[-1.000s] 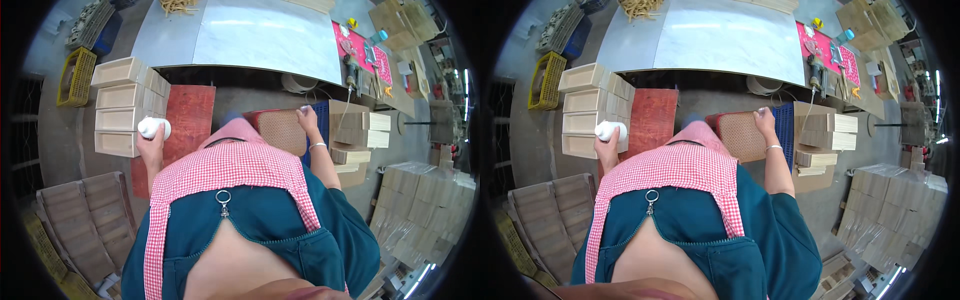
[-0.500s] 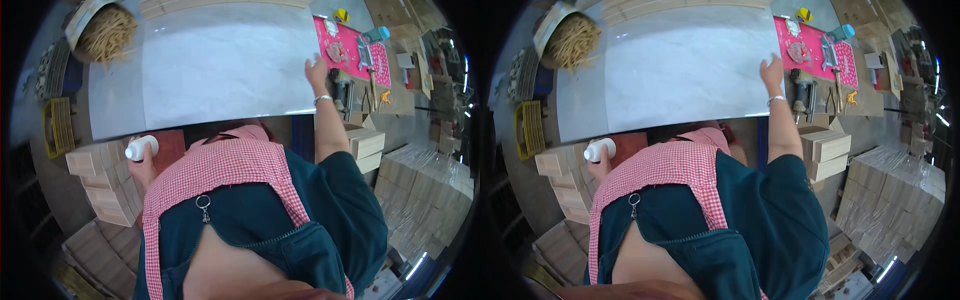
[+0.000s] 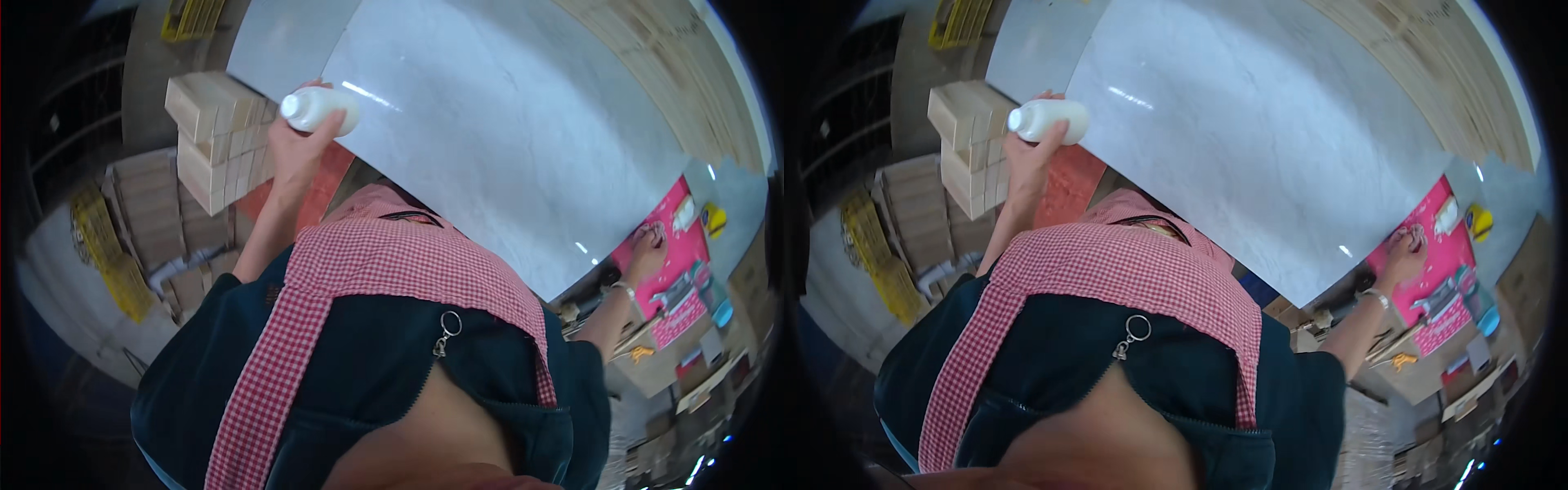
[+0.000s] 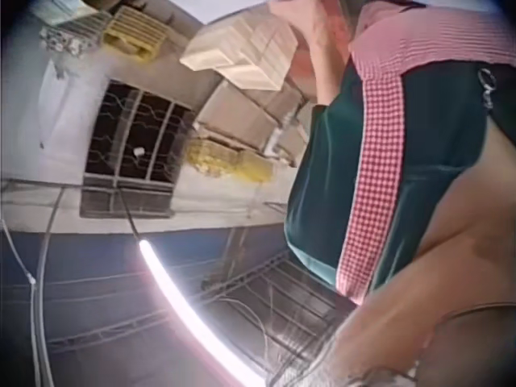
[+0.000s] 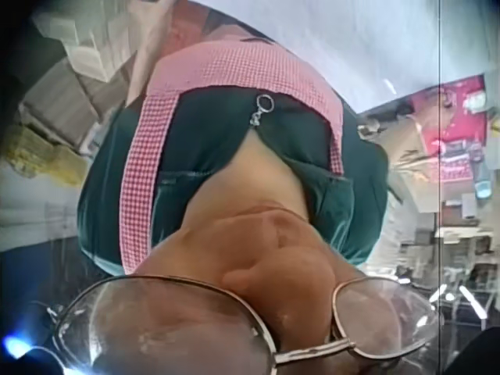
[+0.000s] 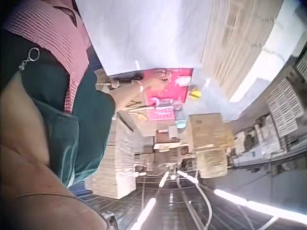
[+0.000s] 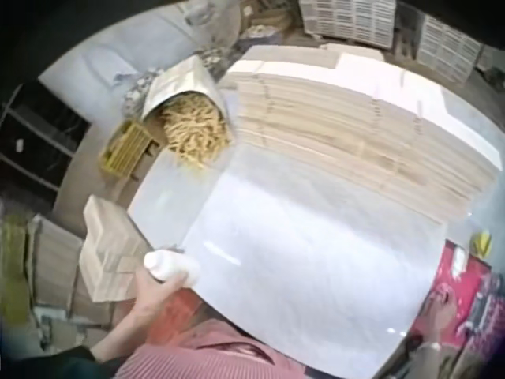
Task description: Applying glue and using a nail gun to assemble wooden components into frames.
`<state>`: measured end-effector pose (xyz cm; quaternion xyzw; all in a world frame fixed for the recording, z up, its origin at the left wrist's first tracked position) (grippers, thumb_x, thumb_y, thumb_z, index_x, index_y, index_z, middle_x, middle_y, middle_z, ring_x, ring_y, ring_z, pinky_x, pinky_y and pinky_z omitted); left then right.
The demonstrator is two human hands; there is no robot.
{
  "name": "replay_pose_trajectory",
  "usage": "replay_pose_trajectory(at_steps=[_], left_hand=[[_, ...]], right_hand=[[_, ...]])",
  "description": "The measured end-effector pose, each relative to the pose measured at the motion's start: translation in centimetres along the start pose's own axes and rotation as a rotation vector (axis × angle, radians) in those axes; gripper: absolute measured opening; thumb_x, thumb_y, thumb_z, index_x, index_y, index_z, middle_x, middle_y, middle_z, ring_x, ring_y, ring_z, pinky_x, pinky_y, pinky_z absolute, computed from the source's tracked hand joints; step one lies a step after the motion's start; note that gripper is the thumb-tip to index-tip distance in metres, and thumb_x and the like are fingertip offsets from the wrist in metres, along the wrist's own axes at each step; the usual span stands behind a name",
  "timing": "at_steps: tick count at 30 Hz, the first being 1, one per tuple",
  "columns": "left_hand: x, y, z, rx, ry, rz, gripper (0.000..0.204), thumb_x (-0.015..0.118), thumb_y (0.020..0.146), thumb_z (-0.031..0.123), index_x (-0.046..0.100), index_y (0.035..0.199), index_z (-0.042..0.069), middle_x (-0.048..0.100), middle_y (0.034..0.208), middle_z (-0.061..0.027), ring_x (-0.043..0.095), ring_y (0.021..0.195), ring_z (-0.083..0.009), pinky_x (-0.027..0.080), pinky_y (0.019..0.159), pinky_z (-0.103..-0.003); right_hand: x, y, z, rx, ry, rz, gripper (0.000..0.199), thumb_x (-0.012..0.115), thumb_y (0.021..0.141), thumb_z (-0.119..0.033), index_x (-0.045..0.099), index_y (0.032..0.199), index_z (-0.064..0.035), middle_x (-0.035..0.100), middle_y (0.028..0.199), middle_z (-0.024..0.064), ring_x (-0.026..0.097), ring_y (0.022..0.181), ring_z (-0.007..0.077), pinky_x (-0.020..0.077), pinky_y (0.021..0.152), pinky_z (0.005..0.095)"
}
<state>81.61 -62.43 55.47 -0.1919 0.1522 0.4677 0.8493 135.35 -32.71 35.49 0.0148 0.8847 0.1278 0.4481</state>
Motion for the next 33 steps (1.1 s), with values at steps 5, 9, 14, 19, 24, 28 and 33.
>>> replay_pose_trajectory(at_steps=[5,9,14,19,24,28,33], left_hand=[[-0.7,-0.8,-0.9,0.072,0.045,-0.06,0.053,0.074,0.081,0.003,0.056,0.131,-0.003,0.066,0.123,-0.0154,0.061,0.113,-0.0248,0.049,0.1,-0.035],[-2.2,-1.1,-3.0,0.021,-0.053,-0.012,0.048,0.077,0.077,0.001,0.062,0.122,-0.001,0.065,0.123,-0.0128,0.062,0.112,-0.0233,0.048,0.098,-0.032],[-6.7,-2.0,-4.6,0.025,-0.034,0.009,0.053,0.077,0.076,0.0,0.06,0.126,-0.001,0.065,0.125,-0.014,0.062,0.114,-0.0243,0.049,0.098,-0.033],[-11.6,-2.2,-6.2,0.043,-0.058,0.071,0.056,0.077,0.075,-0.001,0.058,0.128,-0.001,0.065,0.126,-0.0153,0.062,0.114,-0.0254,0.049,0.099,-0.034],[-12.9,-0.6,-7.3,0.05,-0.075,0.038,0.059,0.077,0.075,-0.001,0.057,0.13,-0.002,0.064,0.127,-0.0168,0.062,0.115,-0.0264,0.049,0.099,-0.035],[-13.1,0.1,-8.3,0.073,-0.101,0.006,0.058,0.078,0.074,0.0,0.059,0.128,0.0,0.065,0.125,-0.0155,0.062,0.113,-0.0254,0.049,0.098,-0.034],[-11.9,0.9,-7.6,0.127,-0.018,-0.108,0.055,0.08,0.073,0.002,0.061,0.125,0.001,0.066,0.122,-0.0128,0.063,0.11,-0.0239,0.049,0.097,-0.033]], right_hand=[[11.2,-1.9,-16.8,-0.312,0.238,-0.154,0.026,0.069,0.082,-0.007,0.072,0.107,-0.0076,0.07,0.104,0.0117,0.066,0.09,0.0283,0.053,0.085,0.038],[25.2,-2.5,-32.6,-0.622,0.499,-0.226,0.022,0.066,0.076,-0.006,0.076,0.096,-0.0085,0.068,0.101,0.013,0.063,0.081,0.0329,0.0499,0.074,0.0413],[31.3,-15.0,-45.2,-0.619,0.402,-0.544,0.02,0.069,0.082,-0.015,0.07,0.101,-0.009,0.066,0.108,0.01,0.059,0.083,0.0268,0.0457,0.08,0.0384],[27.5,-21.6,-42.2,-1.021,0.521,-0.681,0.024,0.068,0.084,-0.019,0.07,0.105,-0.0072,0.067,0.108,0.0105,0.061,0.086,0.0262,0.0467,0.079,0.0392],[32.3,0.0,-36.3,-0.552,0.293,-0.191,0.009,0.067,0.08,-0.012,0.073,0.086,-0.0115,0.07,0.102,0.0035,0.058,0.076,0.0247,0.0445,0.072,0.0358],[30.8,0.0,-35.7,-0.452,0.195,-0.136,0.019,0.071,0.08,-0.016,0.071,0.098,-0.009,0.07,0.099,0.008,0.062,0.087,0.0254,0.0476,0.075,0.0369],[27.9,-22.7,-43.1,-0.802,0.355,-0.539,0.046,0.072,0.081,-0.016,0.061,0.126,-0.0117,0.06,0.124,0.0146,0.059,0.101,0.0303,0.0438,0.088,0.0408]])
Point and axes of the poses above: each hand's wrist, its own y-axis towards the middle knuckle, its own x-axis out of the palm, z = x × y, the point moved 1 cm from there along y, towards the middle knuckle
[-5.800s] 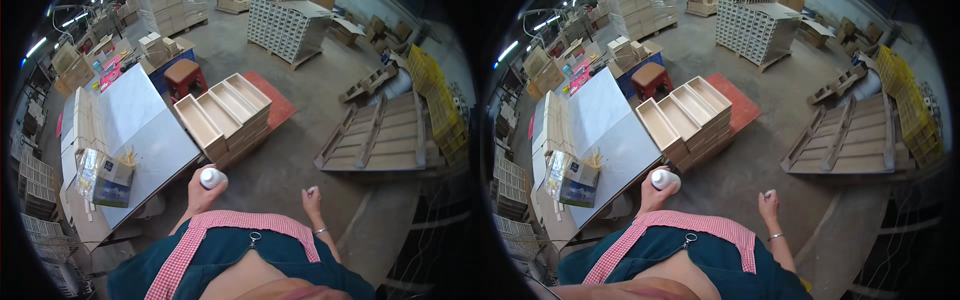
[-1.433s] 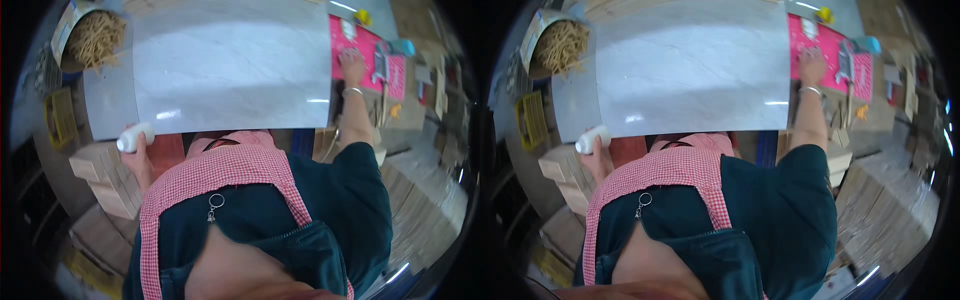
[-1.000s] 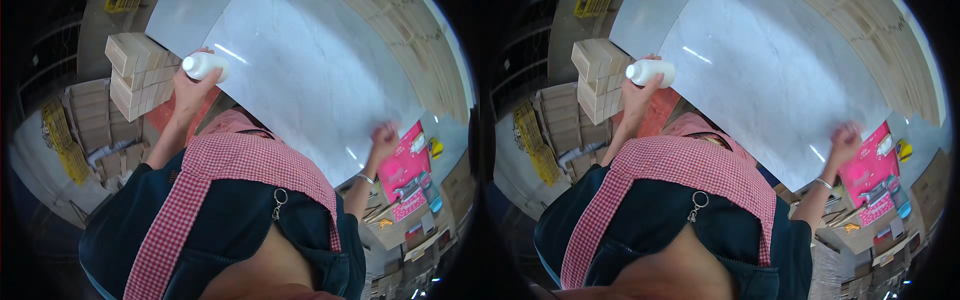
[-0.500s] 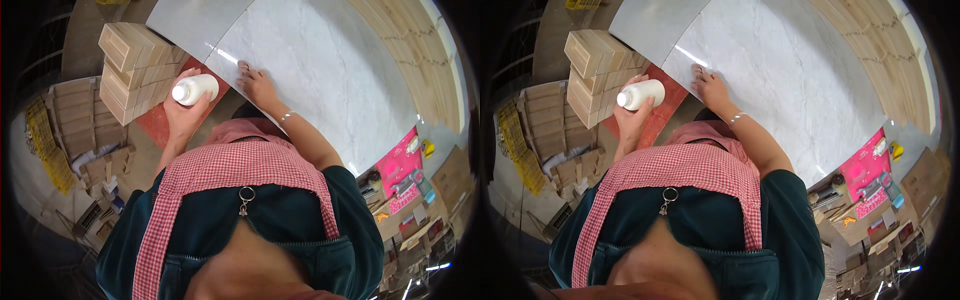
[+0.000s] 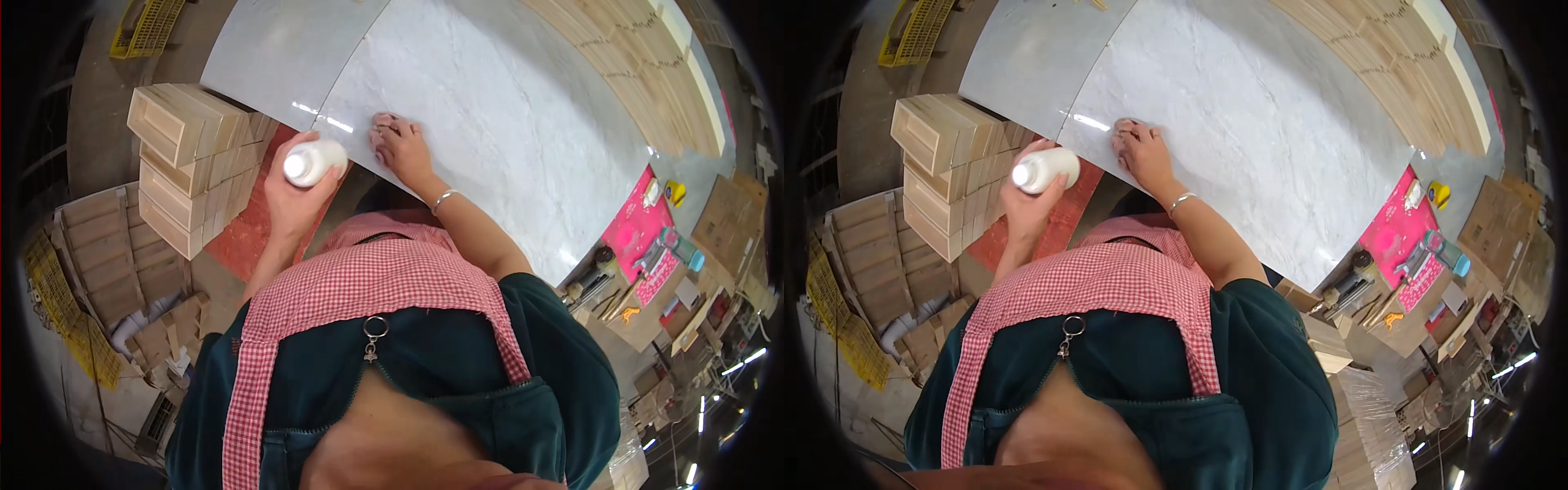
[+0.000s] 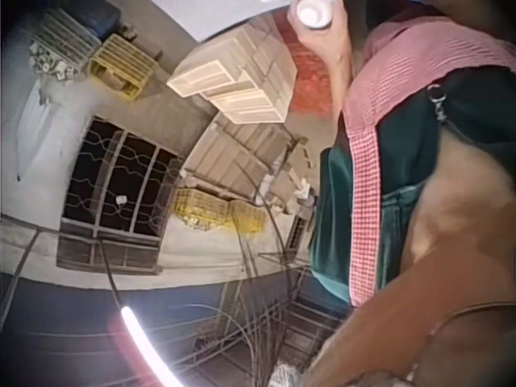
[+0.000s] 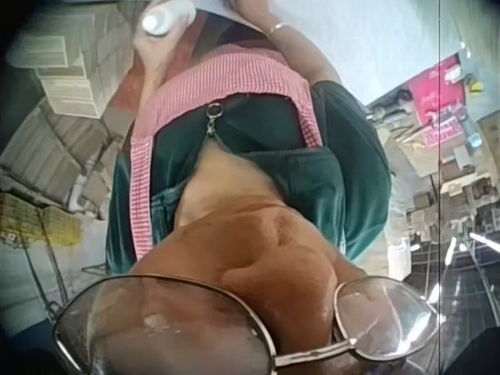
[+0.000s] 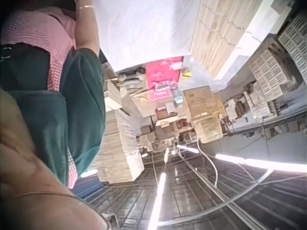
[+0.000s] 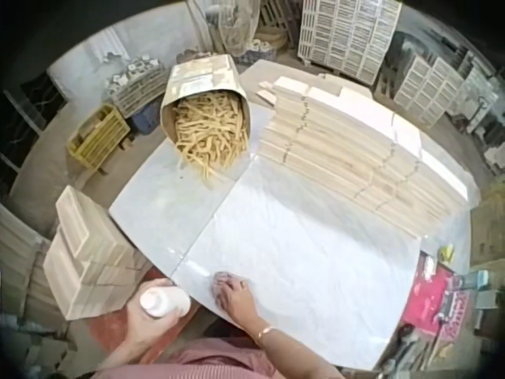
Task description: Applying glue and using a nail gun to assemble wooden components into frames.
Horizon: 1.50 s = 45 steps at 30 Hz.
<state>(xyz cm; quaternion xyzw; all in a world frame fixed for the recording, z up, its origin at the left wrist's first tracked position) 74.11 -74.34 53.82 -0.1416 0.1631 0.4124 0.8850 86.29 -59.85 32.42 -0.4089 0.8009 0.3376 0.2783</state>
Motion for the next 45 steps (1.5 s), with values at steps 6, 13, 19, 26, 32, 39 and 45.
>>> replay_pose_trajectory(at_steps=[6,13,19,26,32,39,45], left_hand=[[2.3,2.2,1.6,0.095,-0.02,-0.128,0.053,0.082,0.071,0.006,0.063,0.121,0.004,0.066,0.117,-0.01,0.064,0.104,-0.0224,0.05,0.093,-0.031],[5.1,3.4,4.1,0.286,-0.071,-0.257,0.052,0.084,0.07,0.01,0.065,0.119,0.004,0.067,0.114,-0.0096,0.065,0.1,-0.0222,0.051,0.088,-0.031],[5.9,4.5,5.3,0.376,-0.111,-0.309,0.05,0.085,0.07,0.013,0.066,0.116,0.005,0.069,0.108,-0.009,0.066,0.096,-0.0214,0.052,0.084,-0.032],[6.9,6.1,6.8,0.349,-0.243,-0.41,0.049,0.086,0.068,0.014,0.067,0.113,0.006,0.069,0.104,-0.0087,0.065,0.092,-0.0208,0.052,0.083,-0.032],[6.5,6.1,8.7,0.451,-0.207,-0.403,0.049,0.084,0.065,0.011,0.067,0.111,0.006,0.069,0.103,-0.0088,0.064,0.09,-0.0227,0.051,0.083,-0.033],[7.4,5.5,5.3,0.461,-0.251,-0.276,0.052,0.079,0.066,0.017,0.064,0.113,0.003,0.065,0.104,-0.0126,0.063,0.09,-0.0279,0.052,0.084,-0.036],[4.8,4.9,5.7,0.472,-0.286,-0.288,0.044,0.079,0.065,0.012,0.065,0.107,0.005,0.066,0.101,-0.0101,0.062,0.088,-0.0242,0.052,0.08,-0.033]], right_hand=[[-9.0,0.0,5.7,0.374,-0.054,0.2,0.037,0.071,0.081,-0.013,0.064,0.117,-0.0043,0.057,0.118,0.0199,0.058,0.105,0.0359,0.0479,0.087,0.0432],[-10.9,-4.5,7.4,0.44,-0.135,0.164,0.03,0.071,0.083,-0.013,0.064,0.11,-0.0016,0.057,0.114,0.0204,0.059,0.099,0.0351,0.0502,0.086,0.0404],[-15.0,-3.3,4.4,0.584,-0.133,0.219,0.034,0.074,0.081,-0.01,0.061,0.112,-0.0006,0.06,0.109,0.016,0.06,0.093,0.0287,0.0507,0.085,0.0348],[-24.0,8.0,-13.3,0.254,0.543,0.556,0.037,0.08,0.076,-0.008,0.061,0.108,-0.0043,0.063,0.097,0.0061,0.059,0.085,0.0176,0.0482,0.081,0.0294],[-24.0,10.8,-16.2,0.127,0.194,0.456,0.032,0.078,0.075,-0.005,0.06,0.102,-0.0062,0.059,0.09,0.0037,0.053,0.08,0.0175,0.0445,0.073,0.0288],[-23.6,11.3,-17.8,0.245,0.296,0.314,0.034,0.077,0.075,-0.003,0.061,0.105,-0.0036,0.058,0.09,0.0051,0.054,0.079,0.0161,0.0477,0.073,0.0283],[-24.4,12.2,-18.4,0.098,0.454,0.089,0.031,0.076,0.075,0.001,0.061,0.102,-0.0023,0.055,0.094,0.0053,0.049,0.077,0.0152,0.0457,0.072,0.0263]])
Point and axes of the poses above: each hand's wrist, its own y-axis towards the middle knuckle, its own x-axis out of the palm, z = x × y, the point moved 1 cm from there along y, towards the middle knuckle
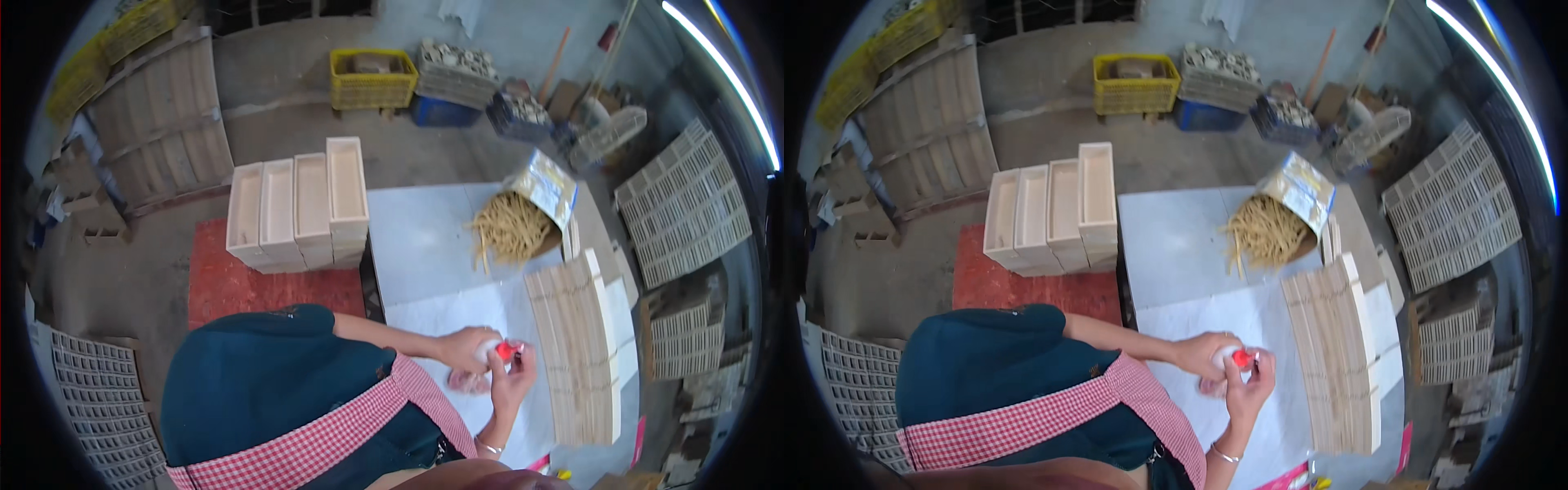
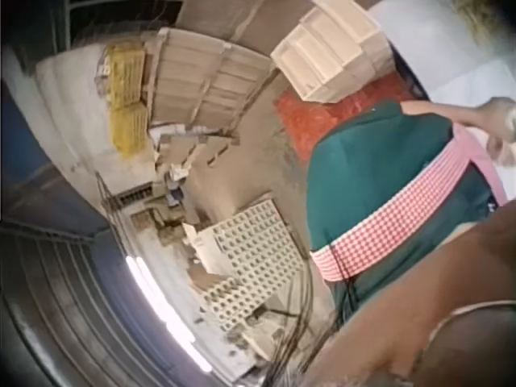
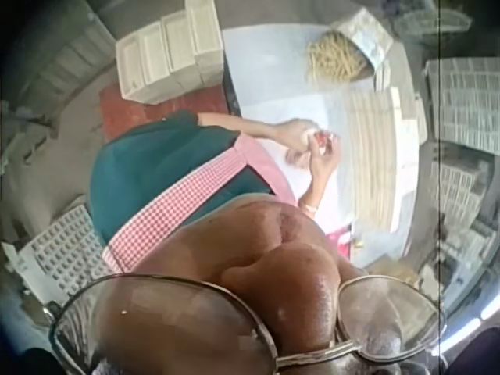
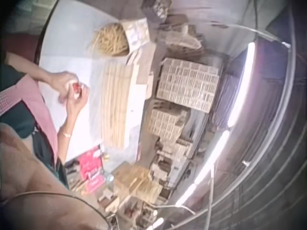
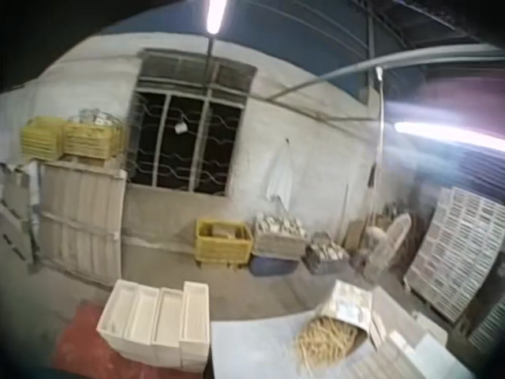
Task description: Applying glue and using a nail gun to assemble wooden components into frames.
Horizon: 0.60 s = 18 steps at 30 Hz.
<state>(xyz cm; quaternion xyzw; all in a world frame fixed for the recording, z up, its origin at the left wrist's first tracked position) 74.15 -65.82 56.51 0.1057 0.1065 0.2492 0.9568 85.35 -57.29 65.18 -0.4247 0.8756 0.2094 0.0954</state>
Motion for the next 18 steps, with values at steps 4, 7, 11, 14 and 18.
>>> replay_pose_trajectory(at_steps=[4,7,11,14,18], left_hand=[[-2.8,-0.1,1.6,-0.05,-0.001,-0.064,0.04,0.078,0.066,0.011,0.064,0.103,0.006,0.067,0.098,-0.0096,0.062,0.088,-0.0247,0.052,0.079,-0.033],[-4.8,-0.1,2.3,-0.1,0.027,-0.114,0.039,0.077,0.066,0.01,0.064,0.102,0.006,0.067,0.096,-0.009,0.062,0.088,-0.0252,0.052,0.079,-0.034],[-5.8,-0.3,2.5,0.038,0.114,0.046,0.035,0.075,0.062,0.013,0.062,0.095,0.006,0.067,0.089,-0.0119,0.062,0.079,-0.0319,0.051,0.074,-0.038],[-6.4,-0.7,3.1,0.035,0.185,0.176,0.035,0.074,0.062,0.013,0.062,0.095,0.007,0.067,0.089,-0.0119,0.062,0.08,-0.0327,0.052,0.075,-0.038],[-8.0,-1.2,3.2,0.008,0.295,0.33,0.035,0.074,0.064,0.013,0.062,0.096,0.007,0.067,0.089,-0.0106,0.063,0.08,-0.0322,0.052,0.075,-0.038]], right_hand=[[0.3,1.9,-1.5,-0.018,-0.011,-0.151,0.03,0.075,0.076,0.001,0.06,0.101,-0.0026,0.056,0.094,0.0051,0.048,0.076,0.0145,0.0439,0.071,0.0257],[1.4,2.3,-2.9,-0.073,-0.081,-0.216,0.029,0.073,0.076,0.002,0.06,0.101,-0.003,0.057,0.095,0.0046,0.048,0.076,0.0136,0.0429,0.07,0.0252],[2.5,3.0,-4.9,-0.153,-0.165,-0.183,0.027,0.074,0.075,0.001,0.06,0.098,-0.0026,0.057,0.09,0.0055,0.044,0.069,0.0131,0.0402,0.062,0.0253],[3.5,3.5,-4.4,-0.088,-0.204,-0.155,0.026,0.074,0.074,0.001,0.061,0.097,-0.002,0.056,0.086,0.0054,0.044,0.067,0.0129,0.0394,0.06,0.0252],[5.4,4.8,-4.3,-0.035,-0.24,-0.165,0.025,0.076,0.073,0.0,0.062,0.094,-0.0011,0.055,0.08,0.0053,0.043,0.064,0.0129,0.0386,0.056,0.0252]])
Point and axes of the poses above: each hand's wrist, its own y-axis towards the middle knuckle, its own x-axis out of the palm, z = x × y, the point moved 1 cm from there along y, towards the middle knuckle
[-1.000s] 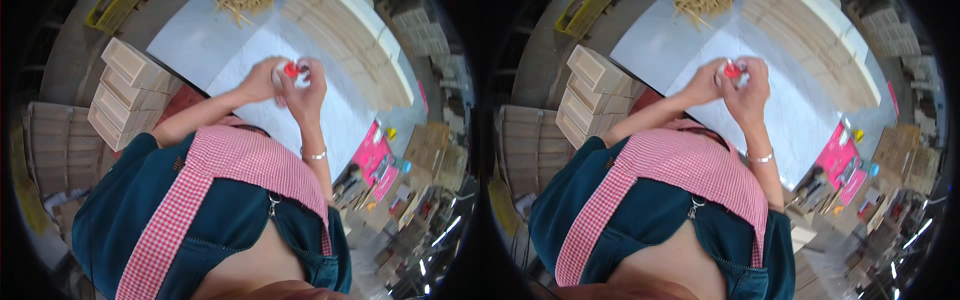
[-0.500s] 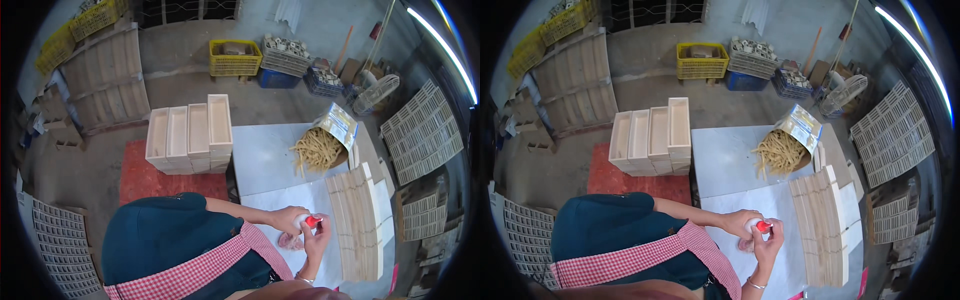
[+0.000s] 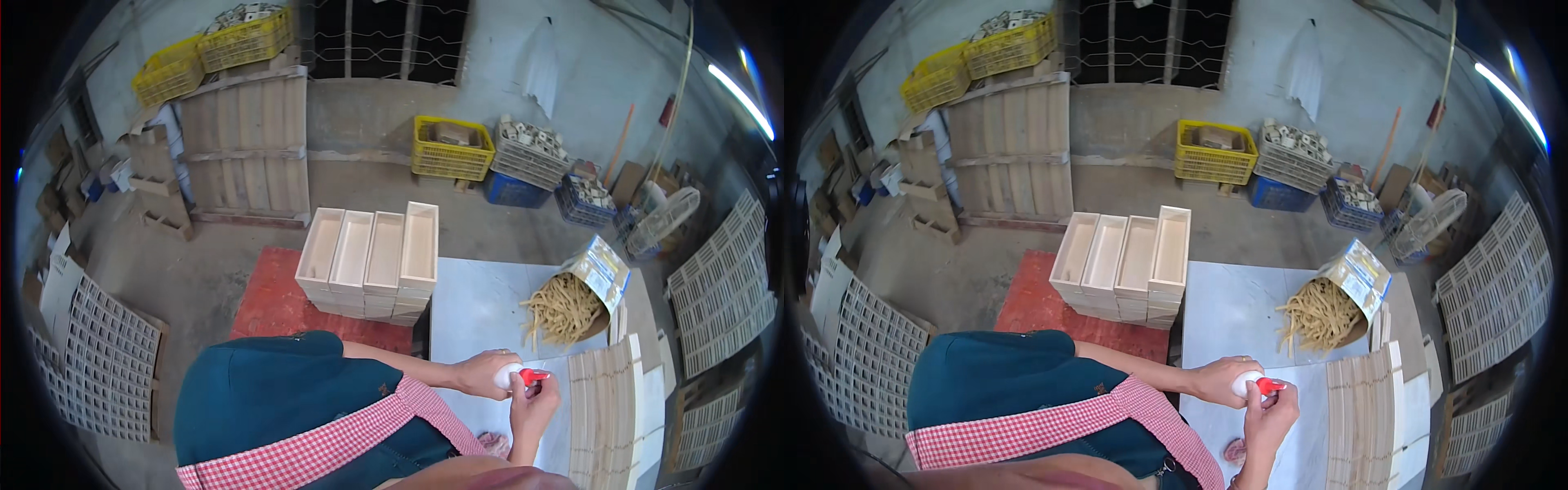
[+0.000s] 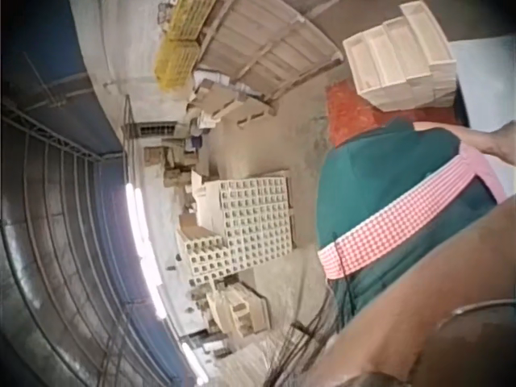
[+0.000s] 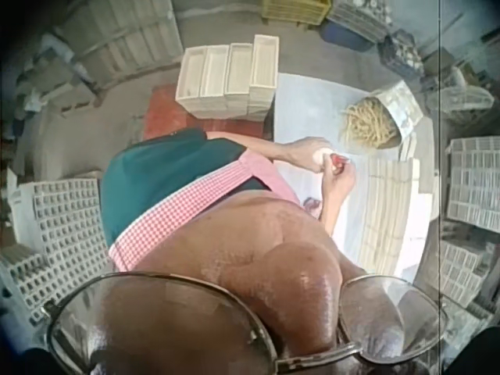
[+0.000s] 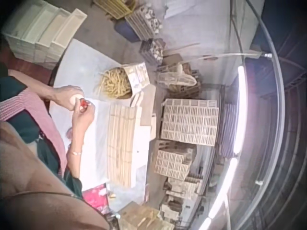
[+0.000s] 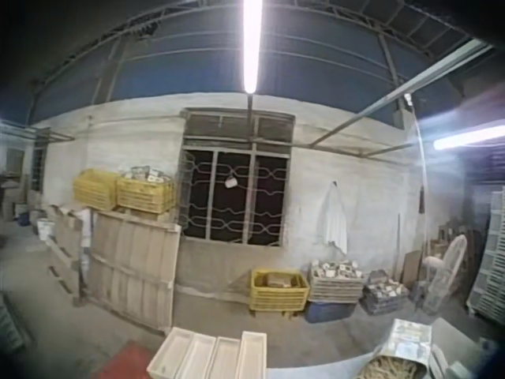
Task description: Applying glue and using a nail gun to assemble wooden components into frames.
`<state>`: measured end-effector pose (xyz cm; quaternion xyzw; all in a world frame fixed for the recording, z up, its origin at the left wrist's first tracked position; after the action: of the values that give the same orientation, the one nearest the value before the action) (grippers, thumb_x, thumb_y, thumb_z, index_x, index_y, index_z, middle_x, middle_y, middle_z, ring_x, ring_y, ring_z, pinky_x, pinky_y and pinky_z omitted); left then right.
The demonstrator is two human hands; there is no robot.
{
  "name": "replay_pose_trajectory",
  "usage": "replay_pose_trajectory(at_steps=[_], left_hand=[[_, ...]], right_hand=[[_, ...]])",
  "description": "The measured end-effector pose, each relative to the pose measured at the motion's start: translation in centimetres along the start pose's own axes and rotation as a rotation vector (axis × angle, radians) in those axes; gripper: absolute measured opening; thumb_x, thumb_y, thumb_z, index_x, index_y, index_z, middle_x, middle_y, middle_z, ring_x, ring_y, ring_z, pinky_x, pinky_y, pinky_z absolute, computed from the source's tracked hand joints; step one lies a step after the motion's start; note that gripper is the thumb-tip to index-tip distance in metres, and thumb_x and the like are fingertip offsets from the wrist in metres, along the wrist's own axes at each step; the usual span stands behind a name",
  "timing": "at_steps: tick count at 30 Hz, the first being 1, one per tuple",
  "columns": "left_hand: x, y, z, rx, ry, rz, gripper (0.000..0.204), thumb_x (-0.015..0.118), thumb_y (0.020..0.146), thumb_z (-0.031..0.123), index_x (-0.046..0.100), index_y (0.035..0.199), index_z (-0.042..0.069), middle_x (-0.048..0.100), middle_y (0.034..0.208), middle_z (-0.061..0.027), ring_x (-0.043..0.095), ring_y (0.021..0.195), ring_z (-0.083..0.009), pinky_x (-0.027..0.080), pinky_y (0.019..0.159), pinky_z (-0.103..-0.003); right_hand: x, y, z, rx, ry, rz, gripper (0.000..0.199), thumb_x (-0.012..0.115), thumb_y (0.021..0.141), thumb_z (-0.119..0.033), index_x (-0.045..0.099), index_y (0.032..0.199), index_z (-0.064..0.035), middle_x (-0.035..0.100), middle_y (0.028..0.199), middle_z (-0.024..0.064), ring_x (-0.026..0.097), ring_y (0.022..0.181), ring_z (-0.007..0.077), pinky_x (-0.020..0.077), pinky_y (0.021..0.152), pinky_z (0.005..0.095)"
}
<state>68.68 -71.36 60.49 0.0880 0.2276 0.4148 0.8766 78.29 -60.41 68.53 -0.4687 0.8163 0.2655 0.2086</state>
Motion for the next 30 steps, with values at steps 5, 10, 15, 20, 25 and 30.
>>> replay_pose_trajectory(at_steps=[5,10,15,20,25,30], left_hand=[[-1.8,-0.2,-0.9,-0.046,0.124,0.036,0.035,0.075,0.067,0.011,0.064,0.1,0.008,0.067,0.087,-0.007,0.063,0.079,-0.0281,0.052,0.074,-0.035],[-4.0,0.8,-0.5,-0.105,0.026,-0.183,0.035,0.076,0.066,0.013,0.065,0.099,0.008,0.069,0.087,-0.0069,0.063,0.077,-0.0275,0.053,0.072,-0.035],[-4.9,2.1,0.7,-0.168,-0.112,-0.342,0.036,0.076,0.066,0.013,0.066,0.1,0.009,0.07,0.091,-0.0072,0.064,0.077,-0.0276,0.053,0.072,-0.035],[-3.2,3.5,0.8,-0.001,0.072,-0.026,0.035,0.077,0.066,0.014,0.066,0.098,0.009,0.071,0.093,-0.008,0.065,0.08,-0.0285,0.053,0.074,-0.036],[-2.5,4.7,0.6,0.066,0.091,0.246,0.029,0.078,0.066,0.016,0.064,0.09,0.008,0.069,0.086,-0.01,0.063,0.075,-0.0299,0.052,0.072,-0.038],[-3.2,5.4,0.2,0.118,0.224,0.329,0.031,0.08,0.066,0.017,0.063,0.089,0.008,0.069,0.087,-0.0098,0.064,0.077,-0.0302,0.052,0.073,-0.039]], right_hand=[[0.9,2.5,-1.5,-0.155,0.035,-0.156,0.023,0.078,0.072,-0.002,0.062,0.089,0.0,0.055,0.074,0.0052,0.043,0.06,0.0135,0.0384,0.054,0.0263],[-0.5,5.5,-2.3,-0.394,0.109,-0.399,0.023,0.079,0.072,-0.003,0.062,0.086,0.0006,0.054,0.073,0.0056,0.044,0.06,0.0151,0.0398,0.055,0.0284],[-1.4,7.1,-3.0,-0.526,0.016,-0.493,0.023,0.08,0.072,-0.004,0.062,0.086,0.0007,0.053,0.073,0.0062,0.045,0.06,0.0176,0.0414,0.056,0.0301],[0.0,7.7,-1.3,-0.572,-0.149,-0.23,0.024,0.081,0.074,-0.009,0.062,0.086,-0.0002,0.053,0.073,0.0069,0.046,0.06,0.0198,0.0426,0.057,0.0314],[2.7,7.7,0.3,-0.551,-0.125,0.061,0.025,0.081,0.076,-0.014,0.06,0.083,-0.0028,0.055,0.074,0.0072,0.046,0.058,0.021,0.043,0.056,0.0327],[3.3,6.9,0.0,-0.451,-0.012,0.22,0.024,0.08,0.078,-0.014,0.06,0.084,-0.0024,0.057,0.074,0.0078,0.046,0.057,0.0209,0.0426,0.055,0.0324]])
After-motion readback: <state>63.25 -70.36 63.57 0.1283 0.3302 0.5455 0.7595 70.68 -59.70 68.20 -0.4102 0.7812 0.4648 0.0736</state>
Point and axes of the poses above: each hand's wrist, its own y-axis towards the middle knuckle, its own x-axis out of the palm, z = x × y, the point moved 1 cm from there along y, towards the middle knuckle
